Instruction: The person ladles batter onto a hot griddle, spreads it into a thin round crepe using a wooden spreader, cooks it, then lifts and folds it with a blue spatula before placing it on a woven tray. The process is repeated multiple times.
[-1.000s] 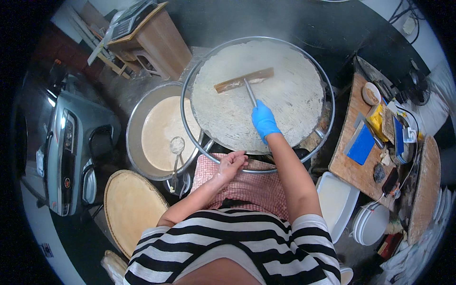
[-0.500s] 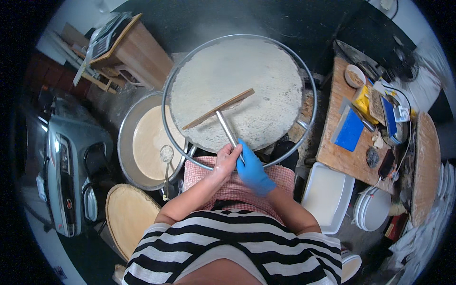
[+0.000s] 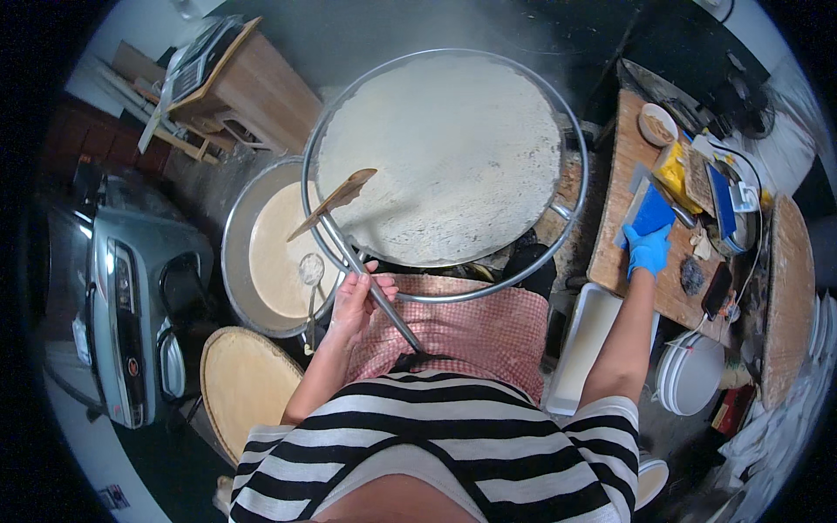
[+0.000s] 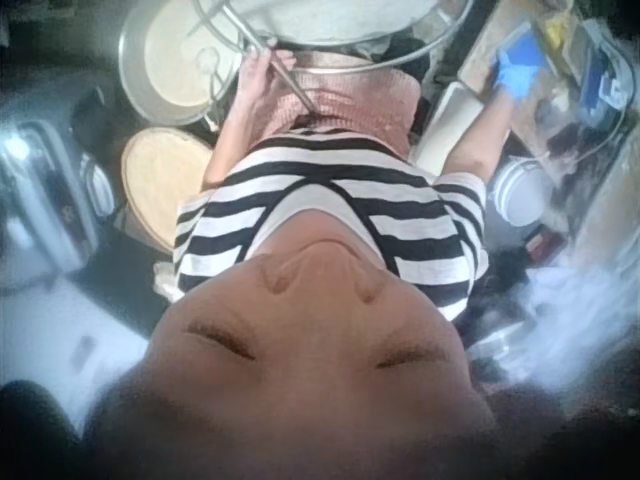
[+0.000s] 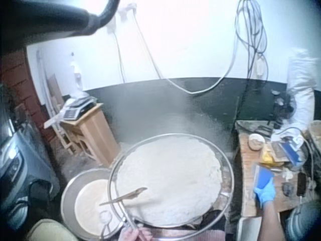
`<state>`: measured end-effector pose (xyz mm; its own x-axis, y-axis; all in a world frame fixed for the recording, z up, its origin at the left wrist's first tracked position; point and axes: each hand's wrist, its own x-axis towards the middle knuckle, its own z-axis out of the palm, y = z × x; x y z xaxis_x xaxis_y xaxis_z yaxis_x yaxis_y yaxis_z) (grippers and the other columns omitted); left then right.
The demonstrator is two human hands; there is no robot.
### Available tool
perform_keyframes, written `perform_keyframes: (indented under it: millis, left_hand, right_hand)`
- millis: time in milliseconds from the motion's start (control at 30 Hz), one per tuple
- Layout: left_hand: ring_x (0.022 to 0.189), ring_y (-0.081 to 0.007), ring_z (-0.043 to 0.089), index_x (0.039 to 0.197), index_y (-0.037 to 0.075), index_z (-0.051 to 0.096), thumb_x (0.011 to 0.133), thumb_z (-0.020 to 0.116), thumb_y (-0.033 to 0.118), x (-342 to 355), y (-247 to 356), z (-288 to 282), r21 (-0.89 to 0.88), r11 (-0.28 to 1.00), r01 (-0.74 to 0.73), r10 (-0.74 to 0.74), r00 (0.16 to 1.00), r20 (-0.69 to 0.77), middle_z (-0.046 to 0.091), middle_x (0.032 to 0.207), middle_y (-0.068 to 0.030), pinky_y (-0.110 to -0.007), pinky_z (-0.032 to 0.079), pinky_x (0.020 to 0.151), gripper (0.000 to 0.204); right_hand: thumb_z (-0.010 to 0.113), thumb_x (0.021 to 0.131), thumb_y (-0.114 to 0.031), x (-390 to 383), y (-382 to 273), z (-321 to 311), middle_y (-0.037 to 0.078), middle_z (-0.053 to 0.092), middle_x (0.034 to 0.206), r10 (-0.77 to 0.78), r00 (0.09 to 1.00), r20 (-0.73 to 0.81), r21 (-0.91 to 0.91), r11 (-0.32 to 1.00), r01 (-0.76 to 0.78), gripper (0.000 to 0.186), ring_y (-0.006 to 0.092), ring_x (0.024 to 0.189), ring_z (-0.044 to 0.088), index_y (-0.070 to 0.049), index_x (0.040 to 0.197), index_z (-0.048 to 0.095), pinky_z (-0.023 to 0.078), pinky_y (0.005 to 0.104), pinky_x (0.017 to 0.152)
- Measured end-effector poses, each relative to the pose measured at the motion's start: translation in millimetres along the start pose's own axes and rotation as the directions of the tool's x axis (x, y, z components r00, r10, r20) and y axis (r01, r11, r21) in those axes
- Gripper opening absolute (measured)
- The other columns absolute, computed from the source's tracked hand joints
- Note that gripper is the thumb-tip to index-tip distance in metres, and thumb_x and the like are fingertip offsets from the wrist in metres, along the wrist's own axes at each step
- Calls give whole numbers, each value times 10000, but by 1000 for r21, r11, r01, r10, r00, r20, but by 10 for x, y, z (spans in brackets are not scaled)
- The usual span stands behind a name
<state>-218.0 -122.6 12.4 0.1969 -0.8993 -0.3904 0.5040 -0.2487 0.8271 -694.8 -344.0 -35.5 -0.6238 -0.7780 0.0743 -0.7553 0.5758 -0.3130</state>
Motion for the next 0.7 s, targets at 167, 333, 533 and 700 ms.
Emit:
perform_keyframes:
  millis: [167, 333, 533, 700]
  left_hand:
    - [845, -224, 630, 1198, 59, 437, 914, 488, 188, -202, -95, 73, -68, 993, -94, 87, 990, -107, 599, 998, -154, -333, 534, 752, 317]
    - [805, -204, 621, 1159, 29, 471, 907, 504, 210, -284, -25, 76, -3, 973, -231, 231, 972, 32, 599, 965, -147, -318, 516, 738, 311]
    - [501, -79, 403, 1091, -6, 475, 950, 363, 346, -37, 394, -247, -117, 959, -259, 273, 953, 129, 426, 632, -5, -209, 348, 470, 395]
    - [348, -64, 284, 902, 22, 514, 930, 273, 502, 85, 401, -275, 23, 999, -34, 25, 956, 294, 296, 470, 39, -218, 264, 336, 538]
  right_hand:
    - [813, 505, -430, 347, 265, 121, 220, 543, 1156, 6, 1000, 8, -112, 994, -5, 1094, 346, 1023, 554, -56, 1362, 245, 444, 431, 855]
    - [739, 673, -351, 349, 533, -68, 155, 548, 1159, -118, 973, 200, 561, 827, -15, 809, 248, 959, 568, 42, 1277, 371, 459, 368, 838]
    - [564, 864, -329, -766, 256, -444, 72, 554, 1116, -294, 850, 437, 894, 244, -376, 476, 172, 987, 522, 14, 1188, 506, 410, 311, 884]
    - [582, 854, -321, -1543, -602, -405, 33, 585, 1039, -597, 612, 519, 832, 517, -201, 430, 124, 900, 533, -10, 1148, 551, 421, 261, 831]
